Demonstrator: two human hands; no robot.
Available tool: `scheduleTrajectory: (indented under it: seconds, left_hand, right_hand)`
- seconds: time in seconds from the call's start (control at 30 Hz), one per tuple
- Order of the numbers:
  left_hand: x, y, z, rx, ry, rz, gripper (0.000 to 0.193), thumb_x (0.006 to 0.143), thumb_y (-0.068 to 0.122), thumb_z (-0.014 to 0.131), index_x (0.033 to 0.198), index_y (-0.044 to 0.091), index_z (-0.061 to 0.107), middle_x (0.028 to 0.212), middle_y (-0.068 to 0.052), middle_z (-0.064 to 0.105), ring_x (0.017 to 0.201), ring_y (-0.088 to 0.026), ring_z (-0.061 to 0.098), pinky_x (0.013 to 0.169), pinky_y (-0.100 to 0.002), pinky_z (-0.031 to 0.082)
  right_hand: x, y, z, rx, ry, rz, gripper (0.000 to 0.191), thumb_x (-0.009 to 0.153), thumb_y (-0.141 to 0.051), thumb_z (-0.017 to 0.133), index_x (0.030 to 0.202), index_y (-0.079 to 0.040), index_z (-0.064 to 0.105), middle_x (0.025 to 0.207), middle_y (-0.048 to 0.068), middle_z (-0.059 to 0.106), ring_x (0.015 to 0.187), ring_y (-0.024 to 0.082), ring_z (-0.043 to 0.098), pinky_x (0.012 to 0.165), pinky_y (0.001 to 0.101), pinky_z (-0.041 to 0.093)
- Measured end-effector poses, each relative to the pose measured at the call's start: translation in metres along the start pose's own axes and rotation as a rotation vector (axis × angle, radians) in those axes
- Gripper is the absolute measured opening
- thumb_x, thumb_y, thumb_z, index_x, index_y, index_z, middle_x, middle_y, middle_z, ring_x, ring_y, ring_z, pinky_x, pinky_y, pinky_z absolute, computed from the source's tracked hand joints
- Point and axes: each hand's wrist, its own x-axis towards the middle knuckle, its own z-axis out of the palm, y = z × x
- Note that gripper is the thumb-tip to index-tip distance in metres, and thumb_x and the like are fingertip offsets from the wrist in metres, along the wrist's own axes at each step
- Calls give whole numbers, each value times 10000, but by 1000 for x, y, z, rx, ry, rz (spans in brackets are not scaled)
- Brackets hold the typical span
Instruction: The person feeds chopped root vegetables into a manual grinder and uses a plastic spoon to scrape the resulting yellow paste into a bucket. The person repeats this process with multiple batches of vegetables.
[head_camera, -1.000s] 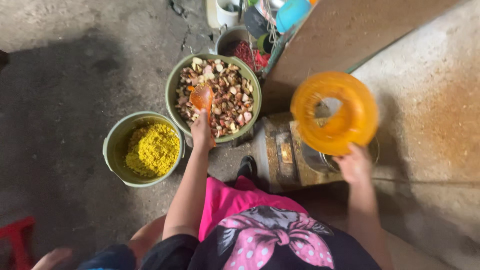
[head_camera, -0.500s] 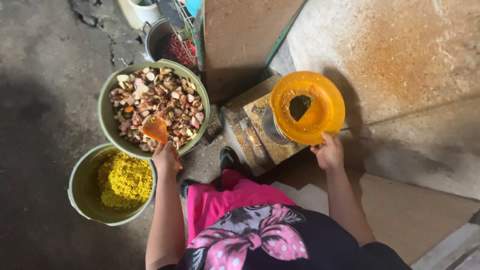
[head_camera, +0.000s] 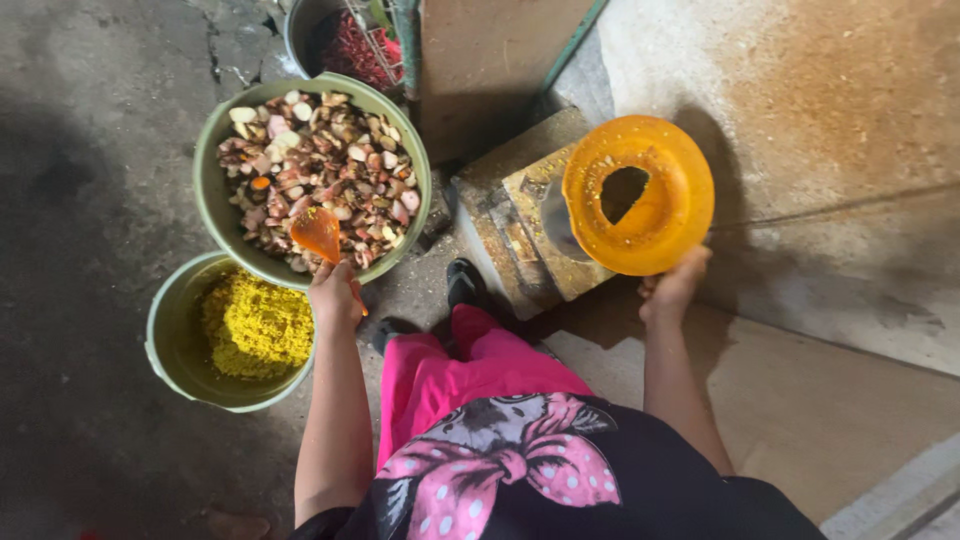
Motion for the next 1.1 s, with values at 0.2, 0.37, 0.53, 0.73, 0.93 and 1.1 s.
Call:
scheduleTrajectory:
  seconds: [0.2,0.37,0.53,0.73,0.93,1.1]
  left_hand:
    - [10,0,-51,-69,-41,72,50,955,58,633,999,78,618,748,30,543,608,-81,496,512,-250,397]
    - [6,-5,-95,-56,-34,25,62,950,44,619,974,101,620,739,27,549,620,-79,512,538,-235,408]
    - [4,-12,-136,29,-16,72,74,951,43,613,998,100,614,785,37,564,663,-55,539,554,-223,423]
    - [24,10,-134,257,9,169,293,920,81,644,1200,36,719,870,-3,661,708,-83,553,622,-259,447]
    - [33,63,-113,780,48,414,424,901,174,618,1318,130,681,964,-126,761,881,-228,740,788,-376,543]
    - [71,81,-96,978,25,561,477,877,164,619,1349,102,651,1038,-242,717,982,-414,690,864,-479,541]
  right_hand:
    - [-24,58,1,161,189,345,417,979,-591,485,1091,-213,620,680,-30,466,464,96,385,404,261,330]
    - [-61,109,61,-312,-412,415,88,970,-213,693,972,-139,647,718,-16,572,554,84,533,481,254,439]
    - [-66,139,137,12,-388,928,196,1023,-204,687,886,-80,623,765,65,676,638,182,651,573,319,557]
    - [-58,143,191,410,-409,1033,255,1014,-213,533,982,17,640,925,200,704,846,327,679,768,442,572]
    - [-52,155,205,732,51,1086,205,967,-62,502,1095,16,643,1048,176,713,970,318,663,874,447,530]
    - [-62,160,207,388,-5,907,235,977,-202,525,1143,-45,579,1036,163,670,953,310,648,847,459,543]
